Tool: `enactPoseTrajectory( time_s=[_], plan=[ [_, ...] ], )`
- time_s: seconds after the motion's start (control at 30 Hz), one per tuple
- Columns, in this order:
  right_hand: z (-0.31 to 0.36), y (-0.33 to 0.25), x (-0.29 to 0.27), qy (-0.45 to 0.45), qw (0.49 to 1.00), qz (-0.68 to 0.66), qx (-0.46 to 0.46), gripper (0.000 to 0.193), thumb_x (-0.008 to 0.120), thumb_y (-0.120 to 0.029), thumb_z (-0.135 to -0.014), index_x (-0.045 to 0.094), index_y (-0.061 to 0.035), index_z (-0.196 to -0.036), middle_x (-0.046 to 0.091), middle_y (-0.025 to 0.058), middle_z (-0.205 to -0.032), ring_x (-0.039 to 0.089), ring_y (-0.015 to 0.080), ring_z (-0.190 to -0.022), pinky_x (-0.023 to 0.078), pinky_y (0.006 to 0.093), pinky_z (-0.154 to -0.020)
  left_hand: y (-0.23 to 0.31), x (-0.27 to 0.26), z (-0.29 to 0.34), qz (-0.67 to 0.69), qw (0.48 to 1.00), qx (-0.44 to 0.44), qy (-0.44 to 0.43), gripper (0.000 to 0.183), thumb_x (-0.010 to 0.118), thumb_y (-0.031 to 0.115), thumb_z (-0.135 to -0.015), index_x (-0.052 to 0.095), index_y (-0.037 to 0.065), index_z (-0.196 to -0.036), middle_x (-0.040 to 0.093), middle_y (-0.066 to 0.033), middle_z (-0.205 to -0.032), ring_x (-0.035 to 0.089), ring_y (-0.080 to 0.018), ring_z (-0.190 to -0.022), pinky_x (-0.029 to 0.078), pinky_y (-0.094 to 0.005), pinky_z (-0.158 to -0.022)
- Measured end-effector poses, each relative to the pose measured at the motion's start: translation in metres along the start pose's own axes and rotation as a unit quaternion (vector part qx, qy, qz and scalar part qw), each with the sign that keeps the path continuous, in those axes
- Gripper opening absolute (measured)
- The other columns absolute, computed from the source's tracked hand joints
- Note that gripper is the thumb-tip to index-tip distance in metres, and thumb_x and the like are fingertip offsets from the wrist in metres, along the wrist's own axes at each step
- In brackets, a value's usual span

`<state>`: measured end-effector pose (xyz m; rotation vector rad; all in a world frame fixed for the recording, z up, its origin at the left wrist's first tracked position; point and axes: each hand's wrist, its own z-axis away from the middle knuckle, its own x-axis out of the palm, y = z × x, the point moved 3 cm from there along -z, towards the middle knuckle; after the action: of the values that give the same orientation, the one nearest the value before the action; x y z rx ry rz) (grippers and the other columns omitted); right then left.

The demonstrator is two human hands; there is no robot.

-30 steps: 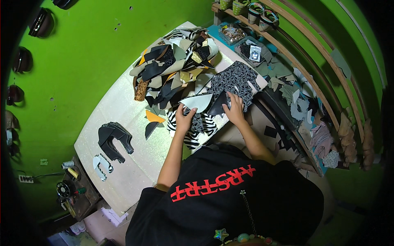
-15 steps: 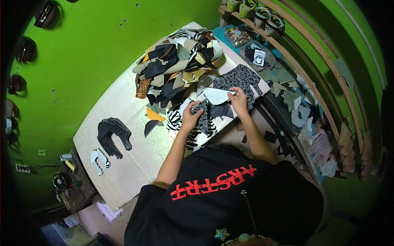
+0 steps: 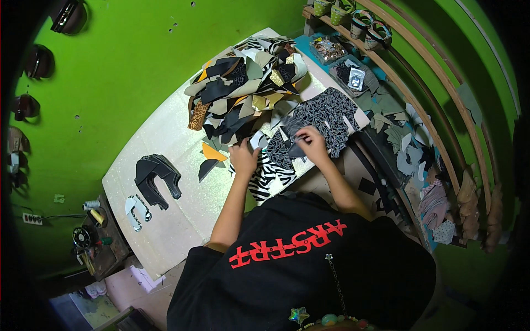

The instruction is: Sorting and inspecting cut shoe upper pattern pieces by matching material and design.

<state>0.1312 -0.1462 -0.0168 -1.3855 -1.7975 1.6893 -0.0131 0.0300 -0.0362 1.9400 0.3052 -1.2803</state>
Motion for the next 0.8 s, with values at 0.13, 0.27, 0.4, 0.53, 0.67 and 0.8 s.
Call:
enactPoseTrajectory(
  time_s=[0.13, 0.27, 0.4, 0.53, 0.67, 0.8],
  plan=[
    [0.013, -0.001, 0.017, -0.154, 0.98, 0.124, -0.018, 0.028, 0.069, -0.024, -0.064, 0.062, -0.0134, -0.089, 0.055, 0.0044, -0.093, 0.048, 0.0254, -0.095, 0.039, 0.0372, -0.08, 0.004, -0.006, -0.009, -0.018, 0.999, 0.005, -0.03, 0.029, 0.071, 0.021, -0.065, 0.058, 0.007, -0.088, 0.056, -0.0144, -0.092, 0.049, -0.0328, -0.088, 0.039, -0.0426, -0.073],
    [0.018, -0.008, 0.02, -0.131, 0.978, 0.16, -0.009, 0.035, 0.069, -0.024, -0.064, 0.061, -0.0125, -0.095, 0.053, 0.0075, -0.098, 0.046, 0.027, -0.094, 0.038, 0.0361, -0.083, 0.003, -0.014, -0.01, 0.008, 1.0, 0.009, -0.018, 0.02, 0.07, 0.02, -0.066, 0.059, 0.009, -0.078, 0.058, -0.011, -0.076, 0.052, -0.0316, -0.08, 0.037, -0.0424, -0.067],
    [0.025, -0.013, 0.03, -0.172, 0.96, 0.221, 0.003, 0.05, 0.072, -0.027, -0.062, 0.055, -0.0157, -0.107, 0.044, 0.0082, -0.103, 0.039, 0.0276, -0.098, 0.033, 0.0404, -0.083, -0.004, -0.017, -0.005, 0.023, 0.999, -0.022, -0.003, 0.018, 0.067, 0.022, -0.069, 0.059, 0.008, -0.078, 0.058, -0.0099, -0.068, 0.054, -0.0308, -0.076, 0.038, -0.0439, -0.066],
    [0.036, -0.017, 0.043, -0.206, 0.938, 0.279, -0.006, 0.07, 0.075, -0.028, -0.055, 0.046, -0.014, -0.118, 0.039, 0.0094, -0.108, 0.036, 0.0278, -0.103, 0.03, 0.0409, -0.083, -0.015, -0.014, 0.0, 0.012, 0.999, -0.053, -0.003, 0.019, 0.064, 0.019, -0.071, 0.06, 0.008, -0.086, 0.058, -0.0116, -0.081, 0.051, -0.0309, -0.083, 0.036, -0.0424, -0.069],
    [0.038, -0.014, 0.038, -0.171, 0.936, 0.308, 0.009, 0.073, 0.075, -0.032, -0.057, 0.044, -0.0142, -0.12, 0.038, 0.0105, -0.109, 0.035, 0.0288, -0.103, 0.029, 0.0411, -0.083, 0.005, -0.021, 0.005, -0.048, 0.995, -0.028, 0.088, 0.024, 0.063, 0.017, -0.071, 0.058, 0.01, -0.093, 0.05, -0.0116, -0.094, 0.045, -0.0306, -0.092, 0.034, -0.042, -0.073],
    [0.028, -0.02, 0.011, -0.121, 0.942, 0.309, 0.055, 0.072, 0.074, -0.035, -0.06, 0.043, -0.0121, -0.12, 0.038, 0.0111, -0.11, 0.035, 0.0292, -0.104, 0.029, 0.0427, -0.084, 0.034, -0.018, 0.007, 0.026, 0.998, 0.056, 0.021, 0.022, 0.063, 0.017, -0.069, 0.059, 0.011, -0.089, 0.048, -0.0089, -0.093, 0.042, -0.0292, -0.091, 0.033, -0.0414, -0.076]
  ],
)
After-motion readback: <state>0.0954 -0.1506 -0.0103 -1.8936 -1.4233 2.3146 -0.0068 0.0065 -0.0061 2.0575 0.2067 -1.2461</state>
